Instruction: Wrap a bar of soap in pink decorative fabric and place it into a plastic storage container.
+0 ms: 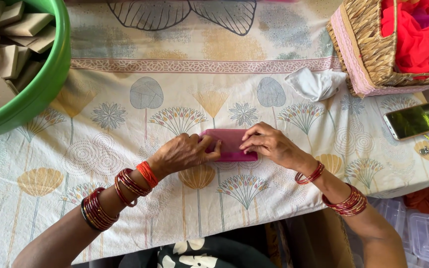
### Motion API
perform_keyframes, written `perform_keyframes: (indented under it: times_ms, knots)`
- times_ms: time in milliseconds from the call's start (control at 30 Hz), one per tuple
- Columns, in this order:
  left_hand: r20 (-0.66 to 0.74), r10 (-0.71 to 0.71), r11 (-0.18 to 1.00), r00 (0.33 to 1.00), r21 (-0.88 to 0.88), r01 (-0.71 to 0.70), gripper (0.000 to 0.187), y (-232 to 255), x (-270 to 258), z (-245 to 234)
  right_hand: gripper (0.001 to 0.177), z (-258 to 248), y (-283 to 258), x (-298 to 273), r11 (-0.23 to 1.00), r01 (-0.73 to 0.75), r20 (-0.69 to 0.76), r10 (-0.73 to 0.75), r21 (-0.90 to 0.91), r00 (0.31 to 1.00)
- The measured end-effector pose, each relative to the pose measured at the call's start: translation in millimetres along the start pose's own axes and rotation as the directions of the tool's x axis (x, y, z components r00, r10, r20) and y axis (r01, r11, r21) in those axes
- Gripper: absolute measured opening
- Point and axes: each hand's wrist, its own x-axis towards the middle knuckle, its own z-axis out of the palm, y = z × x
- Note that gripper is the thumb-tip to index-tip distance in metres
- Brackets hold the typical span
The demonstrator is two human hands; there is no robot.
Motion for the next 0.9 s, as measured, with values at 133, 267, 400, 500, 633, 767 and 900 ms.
perform_keyframes:
  times_ms: [133,267,400,500,633,767,900]
  knots:
    - [-0.006,-0.027,0.99,1.0,-0.141,0.026,0.024,-8,7,-7,0.018,-2,-5,11,0.996,-0.001,0.046,-0.003,0.091,0.999]
    - [0.057,-0.012,0.955,0.998,-0.296,0.029,0.008,-15,20,-21,0.037,1,-3,11,0.997,-0.044,0.007,0.044,0.07,0.999]
    - [0.005,-0.162,0.843,0.987,-0.52,0.141,0.013,-14,36,-32,0.055,-5,-24,12,0.996,0.049,-0.164,-0.06,-0.075,0.985]
    - [0.036,-0.166,0.779,0.985,-0.608,0.153,0.015,-10,43,-15,0.064,-4,-28,11,0.97,-0.093,-0.243,0.037,-0.225,0.969]
    - [-0.035,-0.179,0.769,0.983,-0.628,0.117,0.012,-10,45,-18,0.065,8,-12,6,0.981,-0.193,-0.198,0.187,-0.008,0.962]
    - [-0.017,-0.125,0.765,0.992,-0.639,0.086,0.009,-10,47,-22,0.043,13,-12,3,0.968,-0.245,-0.181,0.252,0.063,0.95]
    - [-0.043,-0.107,0.749,0.993,-0.661,0.053,0.012,-11,48,-24,0.038,13,-22,3,0.97,-0.241,-0.24,0.242,0.033,0.94]
